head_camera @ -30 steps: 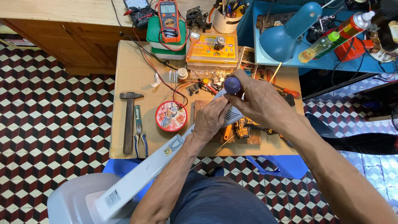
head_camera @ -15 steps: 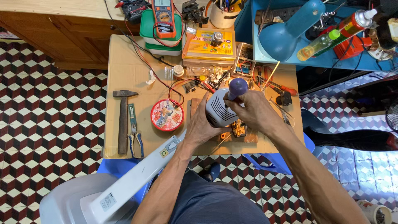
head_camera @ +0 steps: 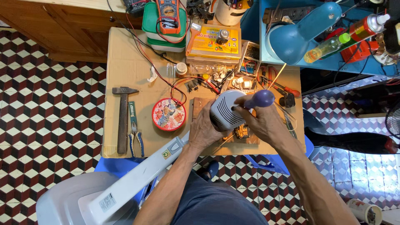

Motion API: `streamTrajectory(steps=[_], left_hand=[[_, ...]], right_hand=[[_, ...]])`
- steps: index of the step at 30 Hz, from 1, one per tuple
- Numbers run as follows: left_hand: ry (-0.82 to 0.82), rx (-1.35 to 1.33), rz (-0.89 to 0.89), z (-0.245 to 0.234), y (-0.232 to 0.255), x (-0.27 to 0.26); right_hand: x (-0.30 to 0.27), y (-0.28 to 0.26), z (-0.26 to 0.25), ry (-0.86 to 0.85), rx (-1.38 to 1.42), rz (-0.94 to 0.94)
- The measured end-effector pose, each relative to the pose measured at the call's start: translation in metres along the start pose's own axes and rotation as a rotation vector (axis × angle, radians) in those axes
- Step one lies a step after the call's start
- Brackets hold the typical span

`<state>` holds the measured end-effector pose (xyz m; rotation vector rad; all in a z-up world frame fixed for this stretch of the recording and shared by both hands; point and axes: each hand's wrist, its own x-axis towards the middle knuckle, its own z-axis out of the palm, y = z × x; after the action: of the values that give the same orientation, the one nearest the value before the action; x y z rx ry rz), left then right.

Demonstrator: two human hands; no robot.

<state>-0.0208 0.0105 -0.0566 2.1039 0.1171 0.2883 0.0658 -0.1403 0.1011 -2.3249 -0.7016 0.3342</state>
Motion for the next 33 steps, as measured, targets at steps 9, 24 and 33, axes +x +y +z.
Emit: streamTrajectory(steps=[9,24,33], left_hand=[[0.023,-0.009,0.018,-0.003,0.005,-0.001],[0.008,0.024,0.013,-0.001,0.002,-0.001],[0.076,-0.116,0.086,-0.022,0.02,0.0]], right_hand=[[-0.002,0.0,0.014,0.139,-0.041,0.035],[-0.02,-0.018,0.015,0.32,0.07,0.071],[-0.036,-0.019,0.009,0.426,0.505,0.182]])
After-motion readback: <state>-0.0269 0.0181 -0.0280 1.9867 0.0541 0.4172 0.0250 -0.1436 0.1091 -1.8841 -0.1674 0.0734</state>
